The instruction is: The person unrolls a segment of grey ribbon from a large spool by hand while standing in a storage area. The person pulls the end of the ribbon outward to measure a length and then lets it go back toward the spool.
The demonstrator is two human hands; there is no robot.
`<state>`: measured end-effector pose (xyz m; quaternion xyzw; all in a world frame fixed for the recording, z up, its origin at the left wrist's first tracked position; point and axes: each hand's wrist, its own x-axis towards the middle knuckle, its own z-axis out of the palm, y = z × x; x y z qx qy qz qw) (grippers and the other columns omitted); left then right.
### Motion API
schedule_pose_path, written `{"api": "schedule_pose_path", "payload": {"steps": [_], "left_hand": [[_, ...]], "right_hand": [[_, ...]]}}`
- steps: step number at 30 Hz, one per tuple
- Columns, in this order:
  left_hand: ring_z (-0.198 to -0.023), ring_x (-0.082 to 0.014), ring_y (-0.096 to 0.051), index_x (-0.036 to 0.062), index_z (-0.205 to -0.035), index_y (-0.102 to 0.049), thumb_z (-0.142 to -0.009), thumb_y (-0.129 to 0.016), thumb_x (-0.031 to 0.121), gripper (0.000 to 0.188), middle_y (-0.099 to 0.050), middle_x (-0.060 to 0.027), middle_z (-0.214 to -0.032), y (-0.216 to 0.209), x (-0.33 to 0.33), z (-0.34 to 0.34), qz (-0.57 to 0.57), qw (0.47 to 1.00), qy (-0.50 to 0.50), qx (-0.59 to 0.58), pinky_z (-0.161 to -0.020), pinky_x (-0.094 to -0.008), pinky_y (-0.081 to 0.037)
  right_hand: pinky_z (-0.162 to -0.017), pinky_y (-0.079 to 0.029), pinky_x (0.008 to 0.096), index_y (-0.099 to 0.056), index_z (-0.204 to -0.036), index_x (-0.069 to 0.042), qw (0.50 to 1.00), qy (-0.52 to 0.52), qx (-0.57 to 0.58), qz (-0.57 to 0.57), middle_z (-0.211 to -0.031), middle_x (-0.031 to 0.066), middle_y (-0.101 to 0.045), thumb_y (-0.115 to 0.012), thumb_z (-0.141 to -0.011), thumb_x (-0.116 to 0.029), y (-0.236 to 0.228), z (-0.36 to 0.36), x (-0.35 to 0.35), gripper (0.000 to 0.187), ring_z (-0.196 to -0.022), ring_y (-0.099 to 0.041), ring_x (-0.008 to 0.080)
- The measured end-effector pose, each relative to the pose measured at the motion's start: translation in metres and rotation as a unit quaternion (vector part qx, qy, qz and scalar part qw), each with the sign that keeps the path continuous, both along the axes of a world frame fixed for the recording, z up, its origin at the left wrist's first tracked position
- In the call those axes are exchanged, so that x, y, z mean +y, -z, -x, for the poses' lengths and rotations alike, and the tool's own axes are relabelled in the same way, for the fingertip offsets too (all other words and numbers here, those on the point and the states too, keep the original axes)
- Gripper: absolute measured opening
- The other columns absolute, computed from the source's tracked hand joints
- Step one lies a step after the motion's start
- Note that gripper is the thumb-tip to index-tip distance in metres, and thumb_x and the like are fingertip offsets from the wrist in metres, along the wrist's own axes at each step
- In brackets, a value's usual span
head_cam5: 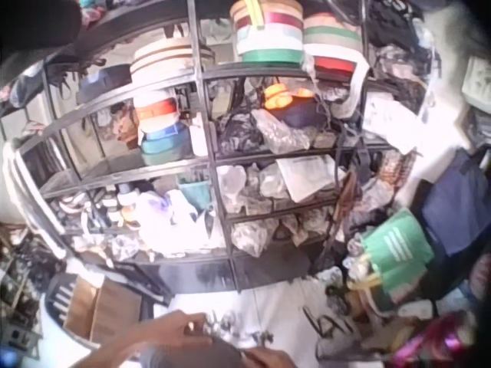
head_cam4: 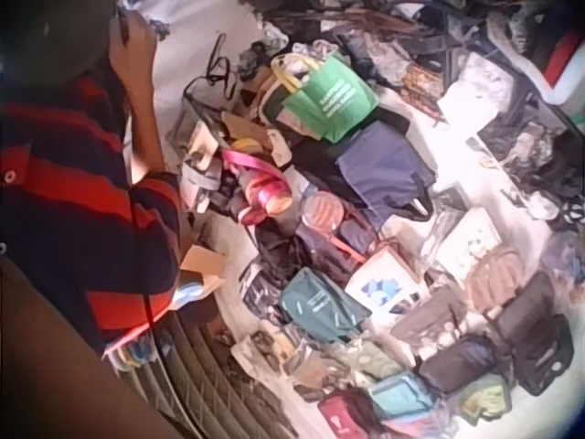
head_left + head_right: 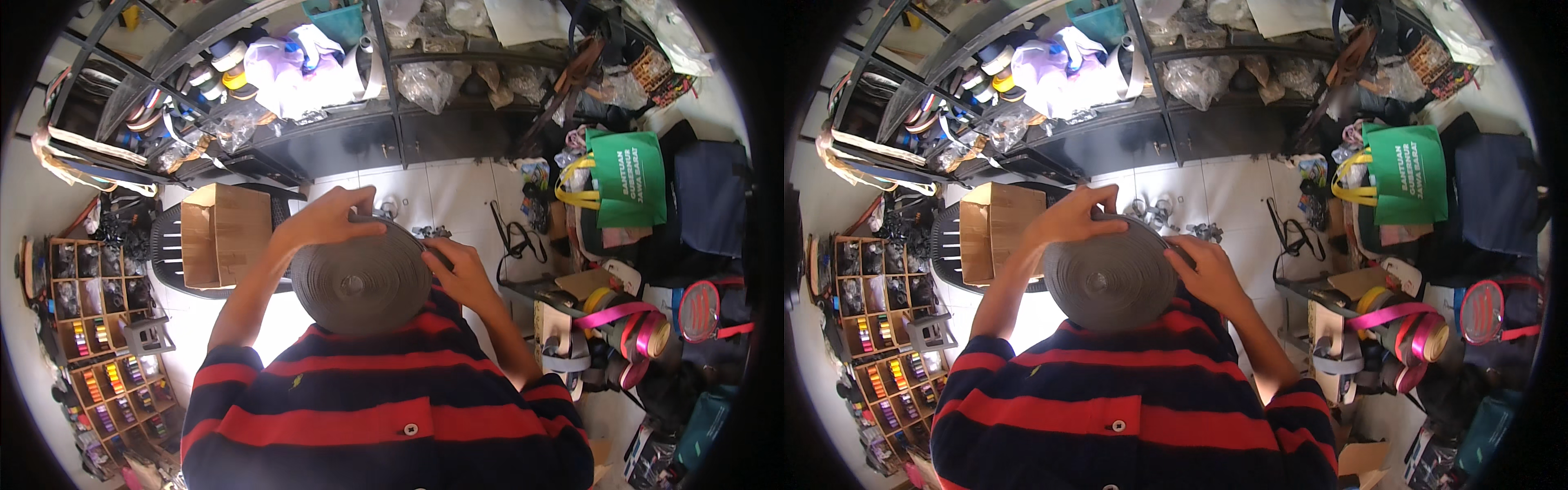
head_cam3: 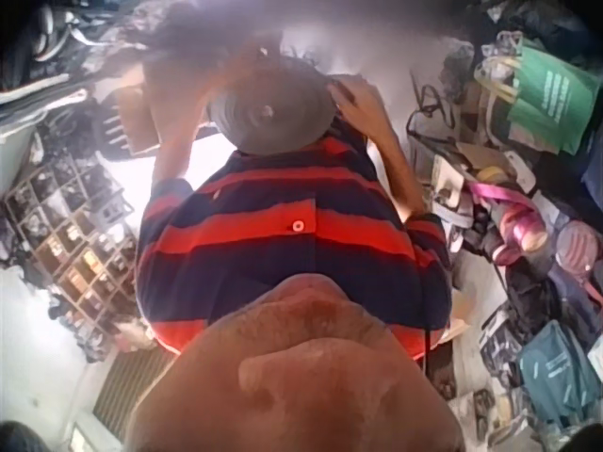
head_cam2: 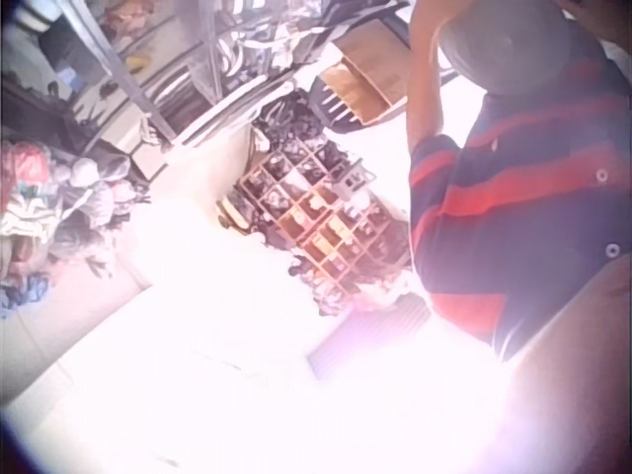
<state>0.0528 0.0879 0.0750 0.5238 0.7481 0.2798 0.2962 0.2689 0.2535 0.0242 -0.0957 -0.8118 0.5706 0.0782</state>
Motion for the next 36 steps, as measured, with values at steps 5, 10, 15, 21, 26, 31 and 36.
{"api": "schedule_pose_path", "payload": {"steps": [5,10,15,21,26,31,36], "left_hand": [[-0.077,-0.0211,-0.066,0.0063,-0.109,-0.069,-0.093,-0.062,0.029,0.029,-0.070,-0.0136,-0.086,0.007,-0.006,0.007,-0.020,0.993,0.005,-0.113,-0.074,-0.0332,-0.050],[-0.087,-0.0133,-0.063,0.0026,-0.114,-0.067,-0.098,-0.055,0.030,0.034,-0.071,-0.0082,-0.093,0.024,-0.023,0.023,-0.002,0.966,-0.167,-0.197,-0.081,-0.0292,-0.049],[-0.092,-0.0129,-0.059,0.0016,-0.107,-0.065,-0.096,-0.057,0.036,0.037,-0.069,-0.0096,-0.094,0.041,-0.046,0.016,-0.038,0.945,-0.235,-0.223,-0.082,-0.0273,-0.046],[-0.094,-0.0132,-0.059,0.0019,-0.102,-0.064,-0.092,-0.064,0.033,0.032,-0.067,-0.0078,-0.100,0.025,-0.067,0.045,0.104,0.945,-0.100,-0.292,-0.082,-0.0304,-0.047],[-0.098,-0.0168,-0.064,0.0054,-0.129,-0.060,-0.094,-0.062,0.030,0.043,-0.069,-0.0128,-0.111,0.027,-0.111,0.054,0.061,0.976,-0.060,-0.200,-0.089,-0.0300,-0.048],[-0.093,-0.0203,-0.067,0.0136,-0.125,-0.064,-0.094,-0.060,0.035,0.038,-0.072,-0.0109,-0.104,0.029,-0.166,0.063,-0.011,0.959,-0.128,-0.254,-0.087,-0.0332,-0.050],[-0.092,-0.0186,-0.067,0.0137,-0.128,-0.062,-0.095,-0.059,0.030,0.038,-0.072,-0.0097,-0.104,0.031,-0.191,0.078,-0.040,0.962,-0.086,-0.254,-0.085,-0.0318,-0.050]], "right_hand": [[-0.075,-0.049,0.0330,-0.064,-0.106,0.003,0.952,0.120,-0.121,0.255,-0.089,0.0158,-0.066,-0.059,-0.094,-0.024,0.015,-0.002,-0.030,0.030,-0.081,-0.064,0.0183],[-0.068,-0.046,0.0291,-0.065,-0.101,0.003,0.971,0.158,-0.073,0.162,-0.079,0.0104,-0.064,-0.056,-0.097,-0.028,0.038,0.043,-0.032,0.033,-0.073,-0.054,0.0125],[-0.072,-0.046,0.0296,-0.068,-0.101,0.003,0.987,0.061,-0.046,0.144,-0.085,0.0093,-0.068,-0.059,-0.094,-0.033,0.023,0.080,-0.013,0.038,-0.079,-0.059,0.0137],[-0.077,-0.048,0.0295,-0.069,-0.106,0.003,0.978,-0.095,-0.122,0.140,-0.089,0.0125,-0.069,-0.061,-0.092,-0.036,0.013,0.121,-0.053,0.042,-0.082,-0.062,0.0162],[-0.076,-0.047,0.0286,-0.062,-0.117,0.000,0.980,-0.181,-0.073,-0.023,-0.090,0.0116,-0.069,-0.068,-0.086,-0.037,0.004,0.130,-0.079,0.048,-0.082,-0.062,0.0153],[-0.066,-0.046,0.0284,-0.064,-0.110,-0.004,0.979,-0.071,-0.184,0.038,-0.078,0.0058,-0.064,-0.080,-0.077,-0.027,-0.019,0.113,-0.115,0.044,-0.072,-0.059,0.0132],[-0.050,-0.033,0.0254,-0.070,-0.103,-0.005,0.982,-0.001,-0.182,0.054,-0.060,-0.0011,-0.053,-0.080,-0.076,-0.028,-0.030,0.119,-0.130,0.037,-0.054,-0.046,0.0074]]}}
